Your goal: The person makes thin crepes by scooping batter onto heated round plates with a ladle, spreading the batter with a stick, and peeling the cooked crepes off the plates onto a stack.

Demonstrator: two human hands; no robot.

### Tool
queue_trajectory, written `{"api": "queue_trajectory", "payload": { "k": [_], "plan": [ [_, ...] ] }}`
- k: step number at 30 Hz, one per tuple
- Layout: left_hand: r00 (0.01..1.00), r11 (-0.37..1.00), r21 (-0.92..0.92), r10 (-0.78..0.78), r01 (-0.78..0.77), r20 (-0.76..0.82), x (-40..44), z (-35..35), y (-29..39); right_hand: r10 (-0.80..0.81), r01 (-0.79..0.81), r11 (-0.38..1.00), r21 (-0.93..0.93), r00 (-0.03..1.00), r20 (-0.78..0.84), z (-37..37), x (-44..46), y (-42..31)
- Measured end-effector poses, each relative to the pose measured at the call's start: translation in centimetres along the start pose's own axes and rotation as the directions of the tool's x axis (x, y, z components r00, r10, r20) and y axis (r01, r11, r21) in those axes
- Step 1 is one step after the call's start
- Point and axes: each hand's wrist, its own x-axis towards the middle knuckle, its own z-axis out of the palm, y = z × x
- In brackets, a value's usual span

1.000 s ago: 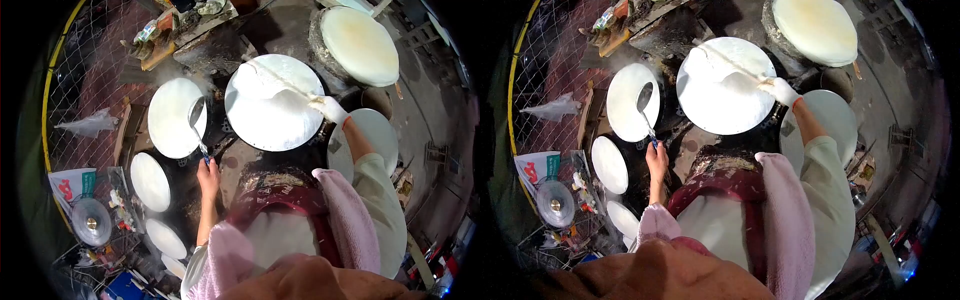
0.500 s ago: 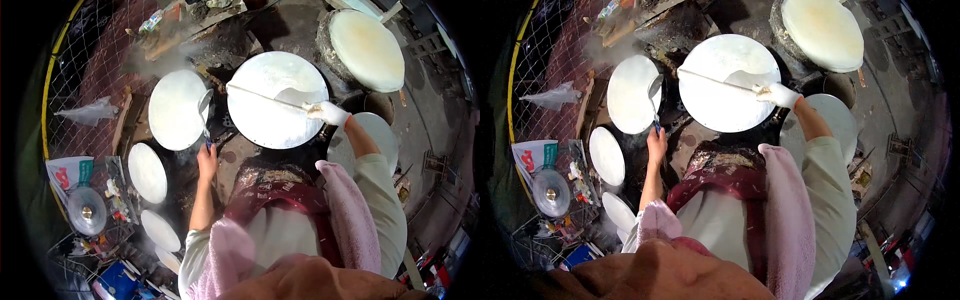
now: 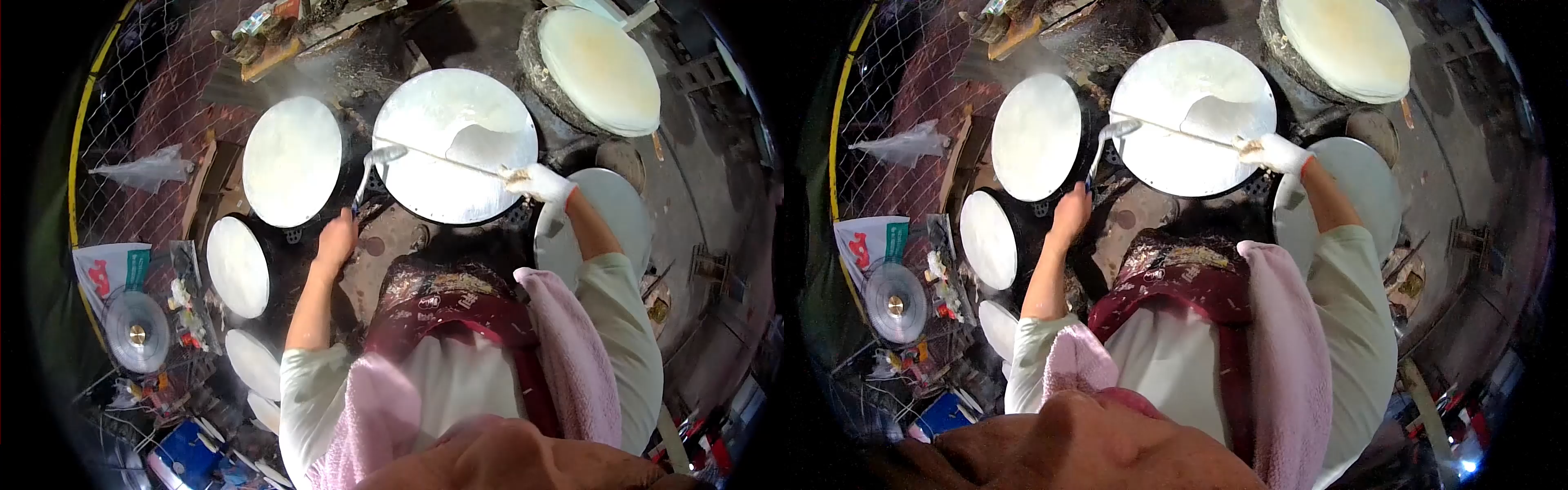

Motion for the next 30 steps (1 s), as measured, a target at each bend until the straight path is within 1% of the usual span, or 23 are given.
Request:
{"api": "queue_trajectory", "payload": {
  "k": [2,3,5,6,7,8,9,11,12,13,15,17,19,20,21,23,24,25,26,27,29,30],
  "plan": [
    [0.998,0.999,-0.001,0.053,-0.053,0.04,-3.3,0.2,0.0,0.154,-0.151,0.969,-0.193,0.988,-0.003,1.6,-3.7,-1.4],
    [0.995,0.996,0.003,0.085,-0.085,0.054,-4.8,0.7,0.0,-0.111,0.107,0.993,-0.053,0.991,-0.07,2.5,-4.0,3.2],
    [0.989,0.994,-0.025,0.109,-0.107,0.099,-6.9,2.8,0.3,-0.042,0.05,0.997,0.051,0.987,-0.157,5.7,-8.1,1.8],
    [0.983,0.992,-0.068,0.114,-0.105,0.142,-7.4,3.3,0.7,0.067,-0.013,0.965,0.262,0.978,-0.196,8.1,-9.9,0.1],
    [0.976,0.984,-0.142,0.131,-0.107,0.173,-7.6,4.3,0.5,0.181,-0.064,0.882,0.467,0.96,-0.212,11.0,-11.0,-1.1],
    [0.963,0.963,-0.211,0.206,-0.168,0.172,-7.2,4.3,0.1,0.188,0.025,0.752,0.659,0.95,-0.251,14.0,-10.1,0.4],
    [0.946,0.933,-0.28,0.279,-0.227,0.163,-6.4,3.8,-0.1,0.308,-0.107,0.709,0.697,0.936,-0.17,16.7,-9.8,-1.3],
    [0.962,0.859,-0.485,0.25,-0.165,0.115,-5.8,0.8,-0.5,0.15,0.023,0.653,0.757,0.976,-0.159,20.6,-6.4,-0.9],
    [0.974,0.829,-0.527,0.228,-0.19,0.006,-5.8,-0.5,-0.8,0.112,0.094,0.656,0.749,0.969,-0.22,22.8,-4.0,-1.8],
    [0.982,0.804,-0.565,0.169,-0.185,-0.081,-6.2,-2.4,-0.9,0.071,0.166,0.657,0.735,0.957,-0.28,25.2,-1.2,-3.2],
    [0.982,0.78,-0.607,0.052,-0.154,-0.182,-6.7,-4.3,-3.1,0.057,0.271,0.734,0.622,0.889,-0.454,30.0,4.8,-5.5],
    [0.974,0.712,-0.682,0.011,-0.168,-0.228,-7.1,-4.8,-5.7,0.143,0.226,0.797,0.56,0.83,-0.539,33.2,10.1,-6.4],
    [0.98,0.684,-0.714,0.008,-0.149,-0.197,-7.8,-4.9,-7.9,0.143,0.147,0.931,0.333,0.694,-0.706,34.5,16.3,-1.3],
    [0.984,0.674,-0.726,0.004,-0.137,-0.181,-8.3,-4.3,-9.1,0.177,0.166,0.931,0.325,0.572,-0.801,35.4,15.4,-2.6],
    [0.986,0.661,-0.74,0.0,-0.124,-0.165,-8.7,-3.6,-10.2,0.127,0.141,0.966,0.217,0.472,-0.872,35.3,16.8,0.7],
    [0.99,0.676,-0.728,0.01,-0.11,-0.14,-10.2,-3.0,-11.5,0.155,0.027,0.984,0.174,0.339,-0.928,34.8,14.1,2.4],
    [0.991,0.684,-0.722,0.014,-0.105,-0.131,-10.8,-2.5,-12.1,0.182,-0.046,0.983,0.176,0.288,-0.94,34.5,12.4,2.5],
    [0.979,0.666,-0.726,0.031,-0.172,-0.204,-11.1,-0.9,-13.1,0.205,-0.116,0.977,0.181,0.237,-0.95,34.1,10.4,1.7],
    [0.985,0.656,-0.743,0.007,-0.134,-0.171,-11.8,-0.8,-13.3,0.321,-0.025,0.943,0.332,0.337,-0.885,33.9,7.2,-1.2],
    [0.99,0.646,-0.758,-0.019,-0.092,-0.137,-12.4,-0.7,-13.3,0.373,0.112,0.884,0.453,0.415,-0.83,33.6,5.1,-2.8],
    [0.98,0.658,-0.741,-0.024,-0.135,-0.199,-13.1,0.1,-13.4,0.356,0.226,0.859,0.459,0.381,-0.853,32.2,7.7,2.0],
    [0.973,0.665,-0.73,-0.023,-0.156,-0.229,-13.3,0.3,-13.3,0.251,0.205,0.904,0.375,0.455,-0.854,32.9,7.3,1.2]
  ]
}}
